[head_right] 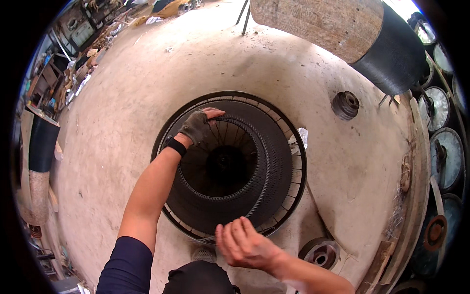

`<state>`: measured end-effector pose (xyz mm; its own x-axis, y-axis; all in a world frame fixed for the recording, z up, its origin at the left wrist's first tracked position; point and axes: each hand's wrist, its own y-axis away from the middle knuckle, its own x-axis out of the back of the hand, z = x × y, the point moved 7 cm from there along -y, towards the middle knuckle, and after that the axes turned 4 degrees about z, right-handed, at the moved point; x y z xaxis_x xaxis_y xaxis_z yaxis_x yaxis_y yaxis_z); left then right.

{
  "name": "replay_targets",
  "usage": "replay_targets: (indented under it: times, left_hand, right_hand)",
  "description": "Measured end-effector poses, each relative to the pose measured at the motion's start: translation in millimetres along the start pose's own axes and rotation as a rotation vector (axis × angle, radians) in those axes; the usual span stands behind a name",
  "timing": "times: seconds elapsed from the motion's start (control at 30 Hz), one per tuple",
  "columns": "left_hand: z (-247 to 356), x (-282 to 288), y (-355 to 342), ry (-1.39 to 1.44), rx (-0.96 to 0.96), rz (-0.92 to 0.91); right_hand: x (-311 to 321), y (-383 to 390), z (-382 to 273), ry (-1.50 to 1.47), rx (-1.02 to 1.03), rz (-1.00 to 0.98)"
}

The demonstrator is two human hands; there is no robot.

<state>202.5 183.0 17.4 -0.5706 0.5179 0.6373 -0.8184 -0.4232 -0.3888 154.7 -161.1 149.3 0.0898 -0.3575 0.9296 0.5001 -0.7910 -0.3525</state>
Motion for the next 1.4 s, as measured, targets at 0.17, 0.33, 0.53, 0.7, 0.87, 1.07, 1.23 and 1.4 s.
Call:
replay_targets:
  times: [0.17, 0.33, 0.53, 0.7, 0.87, 1.07, 1.23, 1.4]
  left_hand:
    - [1.3, -8.0, 6.2, -0.194, -0.07, -0.007]
    - [4.1, -12.6, 6.4, -0.334, -0.081, -0.024]
    - [19.2, -23.5, 4.9, -0.72, -0.14, -0.174]
    - [20.2, 5.7, 8.2, -0.456, 0.026, -0.15]
    - [88.2, 78.4, 57.4, 0.225, 0.274, 0.13]
    - [135.7, 88.8, 221.0, 0.266, 0.444, 0.43]
    - [126.5, 31.5, 290.3, 0.638, 0.769, 0.811]
    - [135.0, 6.5, 295.3, 1.121, 0.813, 0.842]
  right_hand:
    - [-21.5, -22.5, -18.8, -0.008, -0.125, 0.1]
    - [-39.4, -34.2, -24.0, 0.02, -0.222, 0.134]
    - [-60.4, -33.7, -25.3, 0.05, -0.269, 0.146]
    - [-63.1, -41.9, -31.4, 0.048, -0.289, 0.173]
    - [-72.5, -36.1, -31.2, 0.057, -0.323, 0.165]
    - [-69.9, -42.8, -28.7, 0.06, -0.35, 0.178]
    - [-71.6, -47.2, -28.4, 0.07, -0.356, 0.194]
    - [-78.1, -47.3, -29.9, 0.085, -0.4, 0.175]
